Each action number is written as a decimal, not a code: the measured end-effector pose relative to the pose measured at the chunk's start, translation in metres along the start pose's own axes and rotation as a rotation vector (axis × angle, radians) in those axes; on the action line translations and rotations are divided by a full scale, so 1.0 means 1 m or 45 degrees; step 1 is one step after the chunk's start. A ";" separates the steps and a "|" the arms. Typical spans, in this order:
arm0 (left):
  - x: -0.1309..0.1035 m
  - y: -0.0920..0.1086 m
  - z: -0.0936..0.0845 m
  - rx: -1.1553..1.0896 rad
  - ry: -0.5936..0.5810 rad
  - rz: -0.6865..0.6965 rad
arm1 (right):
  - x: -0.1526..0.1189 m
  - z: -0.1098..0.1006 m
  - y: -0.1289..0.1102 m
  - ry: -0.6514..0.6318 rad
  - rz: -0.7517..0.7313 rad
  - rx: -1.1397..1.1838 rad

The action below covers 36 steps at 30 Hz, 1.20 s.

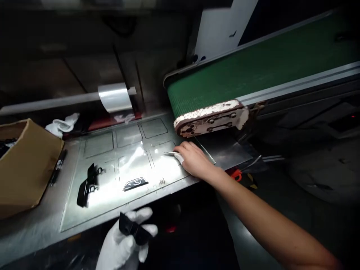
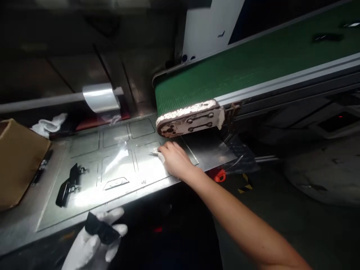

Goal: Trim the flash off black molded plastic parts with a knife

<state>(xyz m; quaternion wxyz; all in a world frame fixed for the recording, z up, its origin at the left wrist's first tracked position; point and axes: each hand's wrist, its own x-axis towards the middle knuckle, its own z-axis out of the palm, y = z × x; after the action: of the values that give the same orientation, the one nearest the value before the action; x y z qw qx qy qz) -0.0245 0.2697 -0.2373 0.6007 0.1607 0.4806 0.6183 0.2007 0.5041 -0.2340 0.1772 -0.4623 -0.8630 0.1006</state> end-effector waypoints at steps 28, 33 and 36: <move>0.007 -0.008 0.001 -0.121 -0.531 -0.194 | -0.052 -0.019 -0.087 -0.935 -0.504 0.738; 0.006 -0.008 -0.001 -0.104 -0.494 -0.183 | -0.056 -0.016 -0.092 -0.942 -0.491 0.591; 0.006 -0.007 0.001 -0.083 -0.456 -0.234 | -0.055 -0.016 -0.096 -0.960 -0.473 0.469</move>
<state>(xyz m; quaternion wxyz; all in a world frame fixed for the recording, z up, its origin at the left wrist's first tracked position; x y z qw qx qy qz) -0.0214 0.2743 -0.2447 0.7353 0.2039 0.3585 0.5378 0.1614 0.4051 -0.1988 -0.0548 -0.1918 -0.9032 0.3801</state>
